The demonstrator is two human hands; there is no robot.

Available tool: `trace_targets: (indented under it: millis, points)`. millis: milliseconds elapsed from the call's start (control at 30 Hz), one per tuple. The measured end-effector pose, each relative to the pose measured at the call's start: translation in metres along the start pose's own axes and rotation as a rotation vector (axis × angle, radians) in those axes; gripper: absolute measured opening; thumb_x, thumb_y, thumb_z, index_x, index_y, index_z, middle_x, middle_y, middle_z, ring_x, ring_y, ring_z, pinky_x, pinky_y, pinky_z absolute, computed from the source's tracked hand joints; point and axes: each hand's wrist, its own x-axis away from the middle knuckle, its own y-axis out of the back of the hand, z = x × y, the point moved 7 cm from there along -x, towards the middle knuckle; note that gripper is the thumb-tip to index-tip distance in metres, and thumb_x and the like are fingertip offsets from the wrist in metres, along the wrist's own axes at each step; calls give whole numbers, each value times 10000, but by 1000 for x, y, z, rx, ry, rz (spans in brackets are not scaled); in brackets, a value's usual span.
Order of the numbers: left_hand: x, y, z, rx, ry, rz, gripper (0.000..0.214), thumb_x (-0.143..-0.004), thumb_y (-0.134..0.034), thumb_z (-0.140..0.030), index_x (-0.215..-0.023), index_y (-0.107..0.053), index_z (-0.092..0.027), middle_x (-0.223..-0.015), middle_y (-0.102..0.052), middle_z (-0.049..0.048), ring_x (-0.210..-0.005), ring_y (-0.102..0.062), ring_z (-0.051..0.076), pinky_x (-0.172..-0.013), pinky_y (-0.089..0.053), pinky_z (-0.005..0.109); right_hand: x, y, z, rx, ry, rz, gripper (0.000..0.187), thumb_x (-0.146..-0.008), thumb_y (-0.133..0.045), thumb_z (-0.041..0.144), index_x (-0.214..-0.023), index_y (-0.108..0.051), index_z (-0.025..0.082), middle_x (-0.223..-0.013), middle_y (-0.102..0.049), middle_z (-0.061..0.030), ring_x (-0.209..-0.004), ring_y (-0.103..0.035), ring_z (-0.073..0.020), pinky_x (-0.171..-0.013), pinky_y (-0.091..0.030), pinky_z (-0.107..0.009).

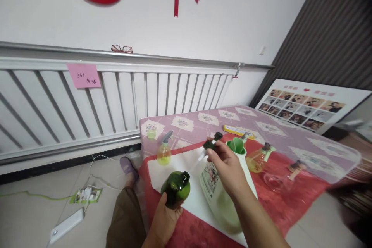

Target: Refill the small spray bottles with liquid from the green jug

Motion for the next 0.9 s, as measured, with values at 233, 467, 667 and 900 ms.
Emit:
trace_targets:
  millis: [233,467,667,900]
  points:
    - [-2,3,0,-9,-4,-18,353,-635,-817,-405,-903,-728,-194,-914,-754,68,-789,-675,210,-741,-464,304,9,-17,-38,-43,-86,43,421,-760,-657,459,-1105,-573,233,-878,-645,-11,-706,-556,-162,-654,-469,-309]
    - [-1,1,0,-22,-5,-3,406,-638,-812,-424,-958,-722,-192,-959,-746,67,-800,-661,196,-783,-447,309,12,-15,-40,-53,-77,30,386,-769,-653,471,-1078,-582,249,-942,-655,-21,-770,-573,-172,-696,-482,-314]
    - [-2,4,1,-23,7,35,339,-716,-758,-403,-969,-713,-182,-955,-738,81,-832,-656,210,-759,-434,312,12,-14,-53,-28,-106,16,416,-779,-634,484,-1111,-559,244,-991,-654,-41,-839,-589,-196,-720,-499,-333]
    - [-2,2,2,-3,20,14,382,-669,-794,-400,-975,-710,-188,-988,-740,70,-843,-662,213,-795,-440,319,32,-36,-66,-1,-143,233,418,-752,-670,411,-1126,-590,243,-1021,-708,-66,-950,-643,-231,-859,-501,-399]
